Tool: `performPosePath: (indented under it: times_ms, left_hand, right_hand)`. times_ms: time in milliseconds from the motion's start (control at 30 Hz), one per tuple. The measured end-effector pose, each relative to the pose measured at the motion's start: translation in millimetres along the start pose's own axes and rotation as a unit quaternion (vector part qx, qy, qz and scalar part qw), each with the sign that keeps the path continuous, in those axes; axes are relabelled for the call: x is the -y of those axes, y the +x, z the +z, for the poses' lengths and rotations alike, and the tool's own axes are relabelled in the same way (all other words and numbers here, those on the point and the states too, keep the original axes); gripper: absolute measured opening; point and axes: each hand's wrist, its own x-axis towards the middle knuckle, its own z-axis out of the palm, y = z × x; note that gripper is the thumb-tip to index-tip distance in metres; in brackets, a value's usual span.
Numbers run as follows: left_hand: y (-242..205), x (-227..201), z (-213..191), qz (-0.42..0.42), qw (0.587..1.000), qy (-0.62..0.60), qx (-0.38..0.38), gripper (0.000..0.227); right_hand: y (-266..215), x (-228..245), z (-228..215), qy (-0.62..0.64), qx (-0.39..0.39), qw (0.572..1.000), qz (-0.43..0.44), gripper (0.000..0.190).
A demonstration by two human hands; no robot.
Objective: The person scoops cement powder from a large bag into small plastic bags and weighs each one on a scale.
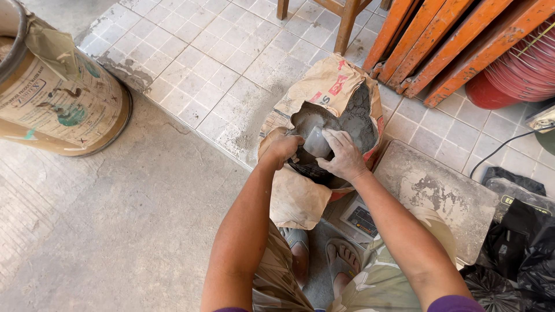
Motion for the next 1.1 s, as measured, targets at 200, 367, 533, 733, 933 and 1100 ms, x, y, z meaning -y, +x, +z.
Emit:
performPosePath:
  times_ms: [200, 367, 533, 733, 933, 1100]
  left_hand:
    - [34, 30, 9, 0.009, 1.0, -0.01, 0.014, 0.022]
    - [0, 3, -5, 0.013, 1.0, 0.012, 0.005, 0.024]
    - [34, 29, 3, 0.002, 1.0, 0.015, 0.021, 0.028]
    - [57, 55, 18, 0.005, 0.945, 0.316, -0.084, 0.041]
    - [109, 91, 21, 0.017, 0.933, 0.357, -0.035, 0.048]
    - [106, 80, 14, 0.014, 0.991, 0.11, 0.071, 0.031]
  right_hand:
    - [-6, -19, 7, 0.041, -0.064, 0.996, 0.047, 0.066]
    - [-13, -25, 11, 0.239, -0.021, 0.884, 0.402, 0.063]
    - [-7, -33, -6, 0.331, -0.022, 0.808, 0.487, 0.06]
    - [-10, -72, -15, -0.04, -0.079, 0.987, 0.135, 0.069]
    - [-12, -75, -5, -0.161, -0.072, 0.981, -0.083, 0.065]
    - [-23, -66, -7, -0.159, 0.066, 0.984, 0.043, 0.064]
